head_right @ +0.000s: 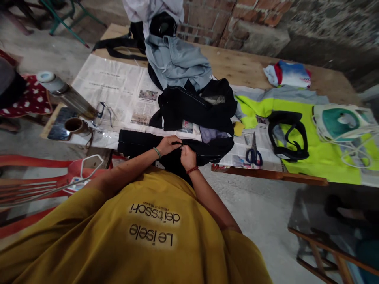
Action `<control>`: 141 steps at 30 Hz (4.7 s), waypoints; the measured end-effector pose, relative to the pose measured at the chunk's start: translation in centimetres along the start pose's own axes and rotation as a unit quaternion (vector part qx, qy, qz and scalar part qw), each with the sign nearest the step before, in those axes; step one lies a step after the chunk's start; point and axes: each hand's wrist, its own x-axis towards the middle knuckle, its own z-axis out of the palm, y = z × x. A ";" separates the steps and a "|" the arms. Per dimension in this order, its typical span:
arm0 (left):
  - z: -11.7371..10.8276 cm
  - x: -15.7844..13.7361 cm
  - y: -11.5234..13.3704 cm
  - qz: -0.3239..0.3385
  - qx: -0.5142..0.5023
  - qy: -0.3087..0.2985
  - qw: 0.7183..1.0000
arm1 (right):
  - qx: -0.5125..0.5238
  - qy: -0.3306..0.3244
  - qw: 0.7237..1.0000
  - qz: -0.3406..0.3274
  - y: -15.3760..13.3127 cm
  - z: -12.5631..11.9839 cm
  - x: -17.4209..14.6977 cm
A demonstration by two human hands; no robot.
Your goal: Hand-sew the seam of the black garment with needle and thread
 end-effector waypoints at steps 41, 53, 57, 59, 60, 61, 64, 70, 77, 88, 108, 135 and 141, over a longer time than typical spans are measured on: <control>-0.6 0.4 -0.2 -0.118 -0.072 0.028 0.990 | -0.022 0.015 1.000 -0.007 0.3 0.6 -0.4; 0.4 0.2 -0.3 -0.033 -0.017 0.019 0.999 | -0.066 0.015 0.997 -0.022 0.3 0.9 -0.4; 0.3 0.0 -0.3 -0.008 -0.013 -0.012 1.000 | -0.077 0.012 0.997 -0.014 0.3 1.0 -0.4; 0.1 0.0 -0.2 0.003 -0.006 -0.028 1.000 | -0.074 0.009 0.997 -0.009 0.4 1.0 -0.3; 0.0 -0.1 -0.1 0.008 -0.002 -0.032 0.999 | -0.069 0.009 0.998 -0.007 0.4 0.9 -0.3; -0.2 -0.1 0.1 0.015 -0.001 -0.034 0.999 | -0.060 0.010 0.998 -0.006 0.4 0.9 -0.2; -0.7 -0.2 0.5 0.038 -0.001 -0.033 0.999 | -0.023 0.009 1.000 -0.005 0.4 0.5 -0.1; -0.2 -0.2 0.0 0.032 0.015 -0.015 0.999 | 0.023 -0.029 0.999 -0.002 -0.1 -0.3 -0.3; 0.2 0.0 -0.1 -0.035 -0.004 0.005 0.999 | 0.072 -0.031 0.996 0.049 -0.5 -0.9 -0.5; 0.2 0.2 0.2 -0.056 -0.002 0.019 0.998 | 0.087 -0.031 0.990 0.103 -1.2 -1.1 -0.5; 0.6 -0.5 -1.2 0.046 0.090 -0.016 0.995 | 0.137 0.010 0.984 0.113 -1.0 0.2 1.4; 0.1 -0.5 -0.4 0.008 0.043 0.027 0.999 | 0.100 -0.078 0.990 0.066 -1.0 -3.7 6.7; -0.8 -0.8 0.3 0.002 0.024 0.090 0.996 | 0.183 -0.061 0.974 0.119 -1.1 -3.9 7.1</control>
